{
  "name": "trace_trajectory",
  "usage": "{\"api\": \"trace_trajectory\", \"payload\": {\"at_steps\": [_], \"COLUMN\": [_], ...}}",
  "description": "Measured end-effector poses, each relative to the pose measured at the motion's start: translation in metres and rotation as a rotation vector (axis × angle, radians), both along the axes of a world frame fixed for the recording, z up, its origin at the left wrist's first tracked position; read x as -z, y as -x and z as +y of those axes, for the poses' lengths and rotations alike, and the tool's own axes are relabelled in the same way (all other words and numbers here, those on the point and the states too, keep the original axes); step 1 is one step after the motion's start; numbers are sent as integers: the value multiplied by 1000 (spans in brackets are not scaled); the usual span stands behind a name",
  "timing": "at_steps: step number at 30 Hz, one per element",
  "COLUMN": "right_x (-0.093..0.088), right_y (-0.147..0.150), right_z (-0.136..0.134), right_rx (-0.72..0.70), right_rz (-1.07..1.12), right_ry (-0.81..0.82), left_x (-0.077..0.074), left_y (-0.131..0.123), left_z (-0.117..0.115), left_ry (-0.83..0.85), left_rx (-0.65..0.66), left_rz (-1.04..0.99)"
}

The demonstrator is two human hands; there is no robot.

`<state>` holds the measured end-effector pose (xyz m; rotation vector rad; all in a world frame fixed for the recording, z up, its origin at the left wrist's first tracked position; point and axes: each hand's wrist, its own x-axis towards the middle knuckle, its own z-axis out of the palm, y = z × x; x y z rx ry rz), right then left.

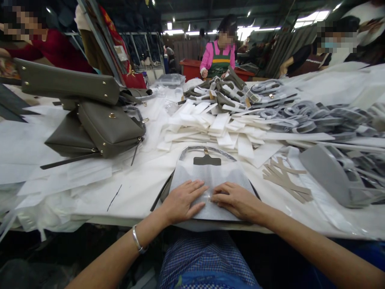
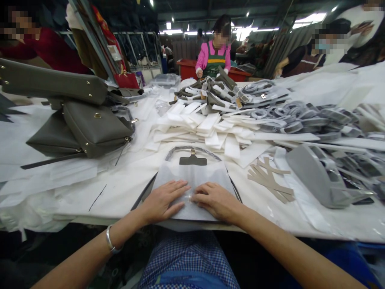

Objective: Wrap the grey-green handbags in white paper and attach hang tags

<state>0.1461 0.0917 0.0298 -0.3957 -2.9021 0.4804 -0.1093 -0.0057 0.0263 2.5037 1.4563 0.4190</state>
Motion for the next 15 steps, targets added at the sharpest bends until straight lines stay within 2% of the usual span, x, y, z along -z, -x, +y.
{"api": "trace_trajectory", "payload": {"at_steps": [5, 10, 15], "right_x": [8, 1, -2], "right_y": [-4, -4, -3], "right_z": [-6, -4, -4], "right_rx": [88, 26, 68], "right_rz": [62, -113, -114], "right_ry": [-62, -104, -93], "left_x": [-4, -7, -7], "left_y": [-1, 1, 11], "left_z": [-2, 0, 7], "left_ry": [8, 36, 48], "left_rx": [43, 37, 87], "left_rz": [88, 167, 203]}}
